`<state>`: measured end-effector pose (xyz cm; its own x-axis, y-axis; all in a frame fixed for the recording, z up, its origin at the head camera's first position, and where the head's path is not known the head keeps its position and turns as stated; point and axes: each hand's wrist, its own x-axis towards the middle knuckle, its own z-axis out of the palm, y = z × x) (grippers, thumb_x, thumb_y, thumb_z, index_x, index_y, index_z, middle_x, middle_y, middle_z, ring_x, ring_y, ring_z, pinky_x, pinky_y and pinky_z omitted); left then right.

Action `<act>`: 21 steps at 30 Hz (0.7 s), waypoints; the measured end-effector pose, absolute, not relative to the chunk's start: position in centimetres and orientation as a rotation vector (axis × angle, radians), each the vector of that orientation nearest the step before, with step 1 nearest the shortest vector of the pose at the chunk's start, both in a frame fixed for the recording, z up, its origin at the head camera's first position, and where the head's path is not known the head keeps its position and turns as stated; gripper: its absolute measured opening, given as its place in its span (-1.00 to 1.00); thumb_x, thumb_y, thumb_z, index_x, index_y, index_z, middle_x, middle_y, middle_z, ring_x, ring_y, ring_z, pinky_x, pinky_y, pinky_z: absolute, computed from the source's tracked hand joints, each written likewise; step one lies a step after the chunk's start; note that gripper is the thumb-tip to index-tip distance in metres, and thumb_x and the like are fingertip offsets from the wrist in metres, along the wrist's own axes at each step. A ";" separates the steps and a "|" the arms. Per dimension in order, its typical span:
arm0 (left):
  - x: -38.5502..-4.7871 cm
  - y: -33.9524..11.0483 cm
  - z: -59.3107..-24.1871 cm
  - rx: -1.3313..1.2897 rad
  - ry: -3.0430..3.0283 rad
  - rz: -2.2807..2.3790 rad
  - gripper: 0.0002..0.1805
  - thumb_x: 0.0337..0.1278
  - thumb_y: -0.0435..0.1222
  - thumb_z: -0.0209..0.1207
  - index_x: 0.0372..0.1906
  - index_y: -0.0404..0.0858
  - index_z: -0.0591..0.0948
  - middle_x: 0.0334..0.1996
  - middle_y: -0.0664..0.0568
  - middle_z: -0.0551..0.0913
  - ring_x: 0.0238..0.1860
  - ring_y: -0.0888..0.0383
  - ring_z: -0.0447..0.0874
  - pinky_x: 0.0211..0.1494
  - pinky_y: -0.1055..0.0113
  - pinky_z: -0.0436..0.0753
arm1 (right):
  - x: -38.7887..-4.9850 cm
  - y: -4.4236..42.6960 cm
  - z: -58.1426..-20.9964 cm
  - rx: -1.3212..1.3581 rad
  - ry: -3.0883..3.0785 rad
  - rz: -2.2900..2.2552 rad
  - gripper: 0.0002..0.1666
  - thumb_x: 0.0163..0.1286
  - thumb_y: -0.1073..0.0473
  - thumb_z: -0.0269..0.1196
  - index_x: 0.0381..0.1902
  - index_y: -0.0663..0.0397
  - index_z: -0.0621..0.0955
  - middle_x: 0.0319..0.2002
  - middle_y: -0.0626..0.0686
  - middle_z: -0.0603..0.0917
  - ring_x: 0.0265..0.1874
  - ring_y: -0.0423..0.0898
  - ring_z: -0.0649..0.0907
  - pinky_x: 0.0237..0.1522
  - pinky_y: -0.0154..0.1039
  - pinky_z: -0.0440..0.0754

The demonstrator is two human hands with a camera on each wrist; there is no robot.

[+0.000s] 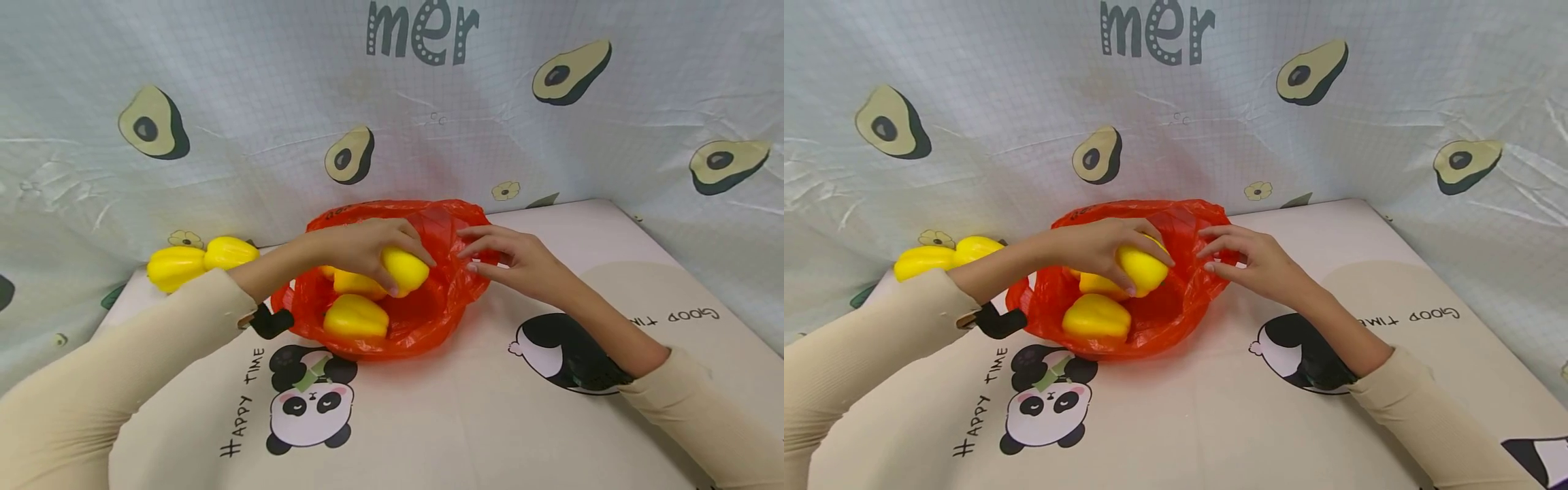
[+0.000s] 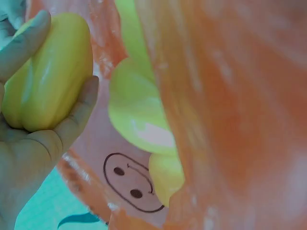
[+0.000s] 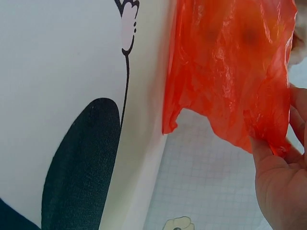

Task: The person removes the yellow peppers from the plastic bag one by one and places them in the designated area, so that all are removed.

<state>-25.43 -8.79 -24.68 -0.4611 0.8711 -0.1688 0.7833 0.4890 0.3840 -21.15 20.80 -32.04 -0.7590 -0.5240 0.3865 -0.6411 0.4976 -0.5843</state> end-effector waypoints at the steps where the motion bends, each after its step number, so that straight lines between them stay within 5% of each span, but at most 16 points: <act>1: -25.2 -9.0 -24.5 1.391 2.417 0.377 -0.41 0.06 -0.17 0.50 0.26 0.08 0.64 0.25 0.05 0.49 0.29 0.06 0.38 0.27 0.09 0.52 | -21.2 20.8 -32.1 1.010 -2.581 1.109 -0.70 0.39 0.19 0.37 0.07 -0.09 0.74 0.33 0.01 0.56 0.41 0.06 0.41 0.09 -0.34 0.64; 7: -23.8 -10.7 -23.2 1.397 2.503 0.513 -0.41 0.06 -0.18 0.50 0.26 0.06 0.64 0.31 0.00 0.44 0.30 0.02 0.39 0.29 0.07 0.52 | -21.3 20.8 -32.1 1.024 -2.555 1.113 -0.70 0.38 0.20 0.38 0.06 -0.09 0.74 0.32 0.01 0.57 0.40 0.07 0.42 0.06 -0.50 0.57; 21: -22.2 -15.3 -22.4 1.309 2.613 0.745 -0.40 0.07 -0.22 0.50 0.27 0.07 0.63 0.29 0.06 0.44 0.28 0.05 0.37 0.17 0.14 0.61 | -21.8 20.3 -32.3 1.015 -2.529 1.096 -0.71 0.36 0.25 0.39 0.03 -0.09 0.75 0.30 0.02 0.59 0.36 0.07 0.47 -0.17 -0.47 0.60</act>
